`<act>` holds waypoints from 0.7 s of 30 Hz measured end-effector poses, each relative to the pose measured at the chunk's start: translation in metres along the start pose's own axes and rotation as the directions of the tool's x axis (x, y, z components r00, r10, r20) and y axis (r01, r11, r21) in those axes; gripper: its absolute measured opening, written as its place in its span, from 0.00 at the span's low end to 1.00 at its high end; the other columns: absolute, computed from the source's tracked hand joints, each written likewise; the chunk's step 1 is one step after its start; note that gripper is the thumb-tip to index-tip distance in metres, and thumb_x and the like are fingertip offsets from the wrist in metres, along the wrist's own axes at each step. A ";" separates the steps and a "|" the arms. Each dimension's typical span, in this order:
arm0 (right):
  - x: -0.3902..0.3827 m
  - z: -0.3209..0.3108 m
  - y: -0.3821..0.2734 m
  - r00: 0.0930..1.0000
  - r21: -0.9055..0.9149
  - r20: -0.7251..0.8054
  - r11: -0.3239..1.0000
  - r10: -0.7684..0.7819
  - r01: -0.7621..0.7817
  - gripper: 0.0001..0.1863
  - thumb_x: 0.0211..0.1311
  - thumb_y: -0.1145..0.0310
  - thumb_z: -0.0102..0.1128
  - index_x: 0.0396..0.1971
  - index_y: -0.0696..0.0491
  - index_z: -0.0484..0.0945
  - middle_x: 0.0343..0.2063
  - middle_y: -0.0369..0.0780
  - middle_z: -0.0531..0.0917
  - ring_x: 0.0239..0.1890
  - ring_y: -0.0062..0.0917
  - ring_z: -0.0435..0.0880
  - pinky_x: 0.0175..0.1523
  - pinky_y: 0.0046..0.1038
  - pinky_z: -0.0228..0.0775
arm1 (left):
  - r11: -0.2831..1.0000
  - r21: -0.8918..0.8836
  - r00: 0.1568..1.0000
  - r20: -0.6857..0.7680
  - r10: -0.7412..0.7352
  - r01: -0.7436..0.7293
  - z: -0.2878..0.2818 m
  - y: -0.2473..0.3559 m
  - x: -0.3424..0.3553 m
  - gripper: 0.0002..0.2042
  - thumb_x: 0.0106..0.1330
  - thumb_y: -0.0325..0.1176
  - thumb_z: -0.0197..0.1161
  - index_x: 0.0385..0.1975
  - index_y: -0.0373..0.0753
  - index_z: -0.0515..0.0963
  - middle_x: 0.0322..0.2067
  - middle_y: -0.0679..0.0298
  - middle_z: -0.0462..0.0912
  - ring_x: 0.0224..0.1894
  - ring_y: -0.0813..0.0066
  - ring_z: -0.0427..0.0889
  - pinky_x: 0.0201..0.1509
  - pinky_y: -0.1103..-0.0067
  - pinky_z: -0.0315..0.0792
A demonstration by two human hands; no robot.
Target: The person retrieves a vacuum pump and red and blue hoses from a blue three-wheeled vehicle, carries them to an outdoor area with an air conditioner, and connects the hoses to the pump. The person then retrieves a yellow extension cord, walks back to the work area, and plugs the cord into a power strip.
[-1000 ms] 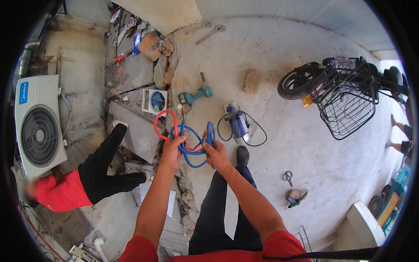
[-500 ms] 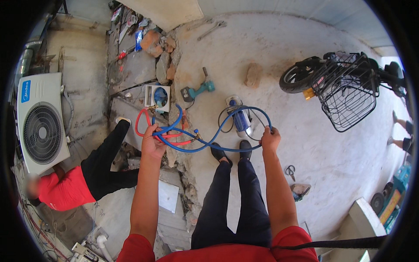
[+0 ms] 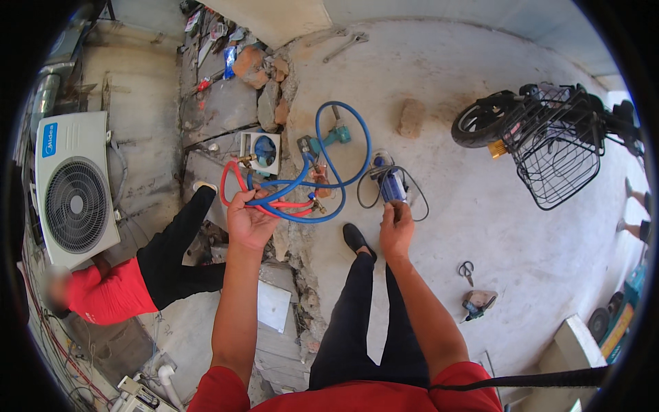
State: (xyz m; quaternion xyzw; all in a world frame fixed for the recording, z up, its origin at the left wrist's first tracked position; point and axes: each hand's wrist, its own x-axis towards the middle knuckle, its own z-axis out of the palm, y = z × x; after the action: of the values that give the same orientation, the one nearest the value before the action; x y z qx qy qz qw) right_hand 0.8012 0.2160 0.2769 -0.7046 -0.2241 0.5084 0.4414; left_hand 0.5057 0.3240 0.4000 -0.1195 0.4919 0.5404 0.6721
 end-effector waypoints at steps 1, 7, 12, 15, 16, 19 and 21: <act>-0.006 0.006 -0.003 0.997 -0.038 0.072 0.999 0.009 -0.006 0.11 0.74 0.67 0.60 0.45 0.60 0.80 0.27 0.37 0.83 0.25 0.17 0.77 0.32 0.25 0.71 | 0.999 -0.036 1.000 0.019 -0.006 0.007 0.001 -0.003 -0.001 0.08 0.64 0.28 0.60 0.42 0.38 0.77 0.34 0.64 0.79 0.41 0.64 0.79 0.67 0.57 0.66; -0.037 0.034 -0.024 0.954 -0.164 0.266 0.969 -0.139 0.187 0.11 0.71 0.70 0.62 0.46 0.60 0.81 0.29 0.42 0.85 0.29 0.21 0.82 0.37 0.27 0.74 | 0.997 0.068 0.986 0.166 -0.033 0.022 0.002 -0.021 -0.009 0.12 0.66 0.27 0.58 0.48 0.38 0.79 0.40 0.61 0.81 0.45 0.62 0.79 0.67 0.58 0.68; -0.054 0.051 -0.042 0.870 -0.123 0.397 0.923 -0.292 0.366 0.11 0.67 0.72 0.66 0.46 0.58 0.82 0.34 0.43 0.85 0.31 0.32 0.84 0.36 0.30 0.74 | 0.971 0.238 0.965 0.255 -0.064 0.001 -0.001 -0.035 -0.016 0.19 0.68 0.29 0.57 0.58 0.38 0.76 0.45 0.59 0.82 0.50 0.60 0.80 0.66 0.52 0.71; -0.061 0.058 -0.051 0.877 -0.121 0.418 0.943 -0.236 0.311 0.13 0.66 0.71 0.67 0.48 0.56 0.81 0.38 0.43 0.84 0.36 0.34 0.84 0.38 0.32 0.76 | 0.949 0.313 0.970 0.238 -0.055 -0.023 -0.003 -0.041 -0.020 0.22 0.69 0.30 0.56 0.63 0.38 0.74 0.49 0.58 0.83 0.52 0.60 0.81 0.66 0.51 0.72; -0.063 0.061 -0.053 0.876 -0.084 0.404 0.943 -0.264 0.323 0.14 0.66 0.70 0.67 0.49 0.55 0.81 0.40 0.44 0.84 0.38 0.34 0.84 0.40 0.32 0.76 | 0.942 0.335 0.968 0.238 -0.074 -0.010 -0.004 -0.043 -0.021 0.22 0.69 0.30 0.56 0.64 0.38 0.73 0.51 0.58 0.82 0.53 0.60 0.80 0.66 0.52 0.72; -0.067 0.066 -0.059 0.861 -0.092 0.433 0.937 -0.267 0.337 0.19 0.65 0.69 0.68 0.54 0.56 0.79 0.46 0.46 0.84 0.45 0.36 0.84 0.46 0.35 0.77 | 0.918 0.396 0.961 0.256 -0.106 -0.004 -0.007 -0.048 -0.025 0.24 0.69 0.30 0.55 0.67 0.36 0.70 0.55 0.57 0.82 0.57 0.61 0.80 0.67 0.55 0.72; -0.069 0.069 -0.062 0.806 -0.104 0.563 0.952 -0.183 0.288 0.19 0.67 0.70 0.67 0.55 0.58 0.77 0.46 0.45 0.85 0.48 0.34 0.85 0.51 0.34 0.77 | 0.905 0.424 0.944 0.314 -0.098 -0.047 -0.009 -0.050 -0.027 0.25 0.69 0.31 0.54 0.67 0.35 0.69 0.58 0.55 0.82 0.59 0.62 0.79 0.68 0.59 0.71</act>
State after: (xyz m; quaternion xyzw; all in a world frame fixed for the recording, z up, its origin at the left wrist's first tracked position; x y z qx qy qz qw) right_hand 0.7197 0.2220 0.3586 -0.5342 -0.4727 0.6063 0.3518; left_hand 0.5453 0.2823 0.3982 0.1147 0.4775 0.4233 0.7614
